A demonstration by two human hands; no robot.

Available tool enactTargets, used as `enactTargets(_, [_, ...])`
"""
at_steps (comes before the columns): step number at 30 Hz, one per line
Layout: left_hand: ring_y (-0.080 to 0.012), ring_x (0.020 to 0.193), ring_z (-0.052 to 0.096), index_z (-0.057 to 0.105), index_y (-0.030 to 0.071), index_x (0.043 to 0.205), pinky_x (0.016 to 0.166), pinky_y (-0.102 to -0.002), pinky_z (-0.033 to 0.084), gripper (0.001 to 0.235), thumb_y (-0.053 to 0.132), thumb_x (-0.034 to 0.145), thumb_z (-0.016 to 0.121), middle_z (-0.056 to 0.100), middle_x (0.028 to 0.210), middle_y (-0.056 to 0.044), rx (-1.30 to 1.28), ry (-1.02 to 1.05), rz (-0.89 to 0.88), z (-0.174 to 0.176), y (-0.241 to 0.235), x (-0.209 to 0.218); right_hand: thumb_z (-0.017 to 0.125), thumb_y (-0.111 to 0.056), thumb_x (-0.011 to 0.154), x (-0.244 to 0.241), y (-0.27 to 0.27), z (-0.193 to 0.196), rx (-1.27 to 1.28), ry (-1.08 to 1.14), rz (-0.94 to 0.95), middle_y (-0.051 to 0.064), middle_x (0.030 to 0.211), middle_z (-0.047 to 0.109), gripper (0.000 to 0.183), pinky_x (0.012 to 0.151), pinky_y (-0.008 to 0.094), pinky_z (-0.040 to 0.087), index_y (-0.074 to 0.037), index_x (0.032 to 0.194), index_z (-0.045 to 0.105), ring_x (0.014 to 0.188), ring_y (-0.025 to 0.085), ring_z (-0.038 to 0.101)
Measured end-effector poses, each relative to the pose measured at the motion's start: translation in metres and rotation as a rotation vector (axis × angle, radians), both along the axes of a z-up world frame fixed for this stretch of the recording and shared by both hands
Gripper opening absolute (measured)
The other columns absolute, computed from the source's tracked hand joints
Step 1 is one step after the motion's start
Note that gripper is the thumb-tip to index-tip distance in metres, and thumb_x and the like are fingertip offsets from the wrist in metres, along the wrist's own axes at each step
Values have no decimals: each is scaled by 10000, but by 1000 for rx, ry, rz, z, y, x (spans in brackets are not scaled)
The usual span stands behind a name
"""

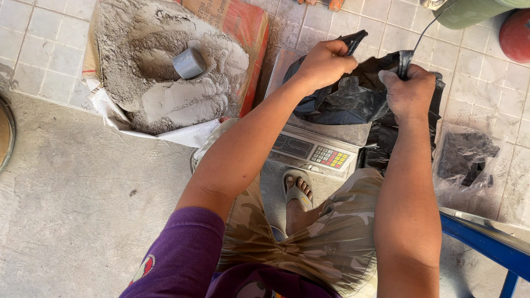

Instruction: The person fills a black plastic bag with cement powder by scooping it from a large bag into the smaller bag using a small grey cup, then places the black bag onto a digital scale.

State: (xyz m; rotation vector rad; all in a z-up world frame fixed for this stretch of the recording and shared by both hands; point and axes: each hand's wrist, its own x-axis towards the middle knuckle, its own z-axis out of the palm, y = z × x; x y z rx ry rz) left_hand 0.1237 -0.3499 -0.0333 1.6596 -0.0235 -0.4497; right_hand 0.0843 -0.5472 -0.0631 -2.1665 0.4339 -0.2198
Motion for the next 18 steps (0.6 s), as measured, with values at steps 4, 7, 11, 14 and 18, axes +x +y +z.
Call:
enactTargets(4, [-140, 548, 561, 497, 112, 571, 637, -263, 470, 190, 86, 731, 595, 527, 487, -22, -448, 82, 46, 5, 3, 8, 707, -203, 835, 4, 9, 12, 120, -62, -36, -7, 635, 612, 242, 461, 237, 386, -109, 660, 569, 542, 35, 492])
enactTargets(7, [-162, 470, 520, 434, 106, 560, 501, -248, 396, 243, 178, 665, 640, 458, 500, -24, -502, 116, 196, 28, 19, 5, 569, -65, 922, 6, 22, 33, 440, -208, -33, 26, 552, 546, 69, 399, 250, 385, -72, 855, 585, 418, 108, 510])
enactTargets(11, [-121, 528, 208, 214, 180, 572, 488, -307, 186, 409, 218, 608, 620, 210, 558, 22, -489, -15, 298, 53, 48, -9, 655, -14, 804, 9, 29, 51, 596, -393, -85, 46, 535, 421, 334, 361, 278, 253, -81, 591, 405, 399, 128, 370])
enactTargets(14, [-137, 544, 194, 232, 224, 599, 531, -374, 207, 395, 338, 650, 607, 172, 612, 30, -427, -211, 234, 74, 87, -25, 634, 9, 765, 10, 55, 77, 622, -450, 24, 45, 520, 395, 235, 364, 278, 259, -41, 629, 449, 395, 131, 354])
enactTargets(18, [-159, 487, 170, 314, 267, 641, 540, -447, 270, 301, 422, 774, 536, 146, 597, 19, -415, -548, 121, 94, 149, -48, 492, -24, 707, -12, 112, 125, 765, -430, 170, 78, 594, 454, 41, 399, 278, 293, -30, 668, 480, 410, 143, 331])
